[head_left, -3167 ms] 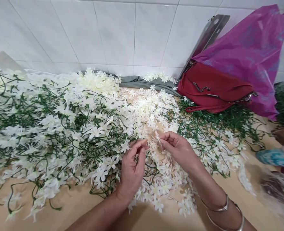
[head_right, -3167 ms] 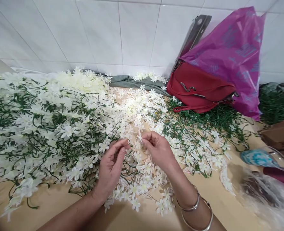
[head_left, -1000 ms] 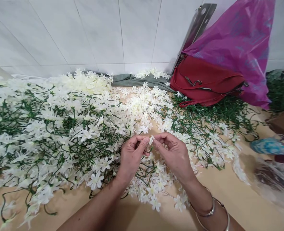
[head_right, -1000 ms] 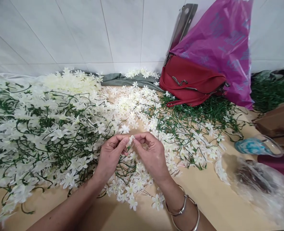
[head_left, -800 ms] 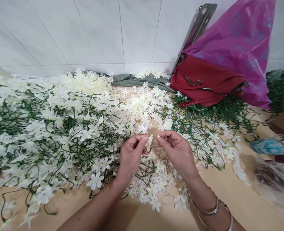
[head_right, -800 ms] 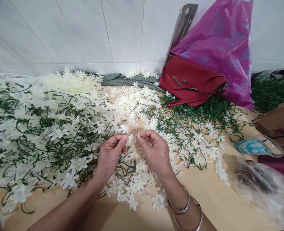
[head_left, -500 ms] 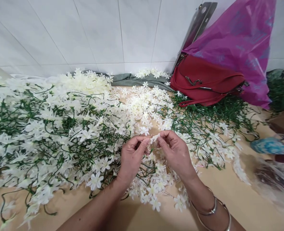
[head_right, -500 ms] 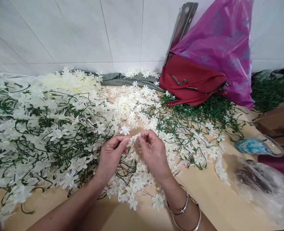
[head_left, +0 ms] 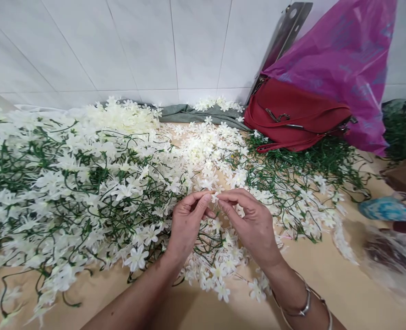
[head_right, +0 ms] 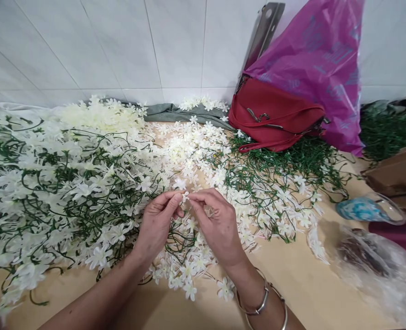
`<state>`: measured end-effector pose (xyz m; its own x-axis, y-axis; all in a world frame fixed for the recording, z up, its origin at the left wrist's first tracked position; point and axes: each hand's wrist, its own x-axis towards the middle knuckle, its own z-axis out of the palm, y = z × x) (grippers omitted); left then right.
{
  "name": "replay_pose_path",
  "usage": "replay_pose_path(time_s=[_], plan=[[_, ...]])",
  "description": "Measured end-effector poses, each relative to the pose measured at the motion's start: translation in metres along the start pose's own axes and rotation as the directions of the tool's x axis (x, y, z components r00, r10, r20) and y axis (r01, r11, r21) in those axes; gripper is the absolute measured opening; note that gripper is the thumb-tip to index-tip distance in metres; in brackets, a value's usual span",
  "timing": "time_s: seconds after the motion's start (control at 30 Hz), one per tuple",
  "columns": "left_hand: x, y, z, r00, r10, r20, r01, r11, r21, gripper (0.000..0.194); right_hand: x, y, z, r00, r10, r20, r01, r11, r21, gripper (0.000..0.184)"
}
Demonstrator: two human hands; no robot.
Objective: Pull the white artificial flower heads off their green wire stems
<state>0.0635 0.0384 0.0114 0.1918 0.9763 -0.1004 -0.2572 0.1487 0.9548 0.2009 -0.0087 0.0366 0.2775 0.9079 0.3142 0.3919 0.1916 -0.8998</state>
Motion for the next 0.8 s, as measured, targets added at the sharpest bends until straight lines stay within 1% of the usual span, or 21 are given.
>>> replay_pose_path(time_s=[0.1, 0.17, 0.23, 0.3, 0.37, 0.47, 0.53, 0.6, 0.67, 0.7, 0.8], plan=[[-0.002, 0.005, 0.003, 0.999, 0.032, 0.040, -0.033, 0.999, 0.028, 0.020, -0.001, 0.003, 0.003, 0.994, 0.105, -0.012, -0.104, 0.994, 0.040, 0.004], [-0.003, 0.006, 0.004, 0.996, 0.055, 0.064, -0.058, 0.997, 0.047, 0.018, -0.001, 0.004, 0.004, 0.986, 0.161, -0.039, -0.158, 0.985, 0.071, 0.010], [-0.004, 0.005, 0.003, 0.994, 0.066, 0.083, -0.073, 0.994, 0.080, 0.017, -0.001, 0.004, 0.004, 0.985, 0.165, -0.053, -0.162, 0.984, 0.071, 0.018], [-0.004, 0.004, 0.002, 0.992, 0.067, 0.106, -0.081, 0.988, 0.130, 0.018, -0.001, 0.003, 0.002, 0.988, 0.144, -0.050, -0.144, 0.990, 0.015, 0.022], [-0.004, 0.004, 0.000, 0.988, 0.078, 0.131, -0.100, 0.980, 0.173, 0.018, -0.001, 0.002, 0.000, 0.996, 0.083, -0.039, -0.086, 0.993, -0.083, 0.025], [-0.004, 0.003, -0.003, 0.982, 0.107, 0.157, -0.135, 0.975, 0.178, 0.019, 0.000, 0.003, -0.004, 0.995, -0.100, 0.010, 0.100, 0.973, -0.206, 0.029], [-0.004, 0.003, -0.004, 0.980, 0.117, 0.158, -0.141, 0.979, 0.148, 0.019, 0.003, 0.005, -0.007, 0.978, -0.198, 0.060, 0.207, 0.955, -0.211, 0.026], [-0.003, 0.002, -0.004, 0.981, 0.108, 0.159, -0.126, 0.986, 0.110, 0.019, 0.005, 0.007, -0.009, 0.970, -0.221, 0.096, 0.235, 0.957, -0.170, 0.022], [-0.003, 0.002, -0.004, 0.984, 0.087, 0.157, -0.101, 0.991, 0.084, 0.020, 0.007, 0.009, -0.010, 0.977, -0.185, 0.103, 0.196, 0.974, -0.111, 0.016], [-0.003, 0.002, -0.004, 0.984, 0.080, 0.158, -0.093, 0.992, 0.080, 0.019, 0.007, 0.009, -0.010, 0.984, -0.150, 0.097, 0.158, 0.984, -0.078, 0.013], [-0.005, 0.002, -0.003, 0.983, 0.083, 0.162, -0.097, 0.992, 0.078, 0.016, 0.005, 0.012, -0.009, 0.998, 0.009, 0.059, -0.012, 0.999, 0.047, 0.007]])
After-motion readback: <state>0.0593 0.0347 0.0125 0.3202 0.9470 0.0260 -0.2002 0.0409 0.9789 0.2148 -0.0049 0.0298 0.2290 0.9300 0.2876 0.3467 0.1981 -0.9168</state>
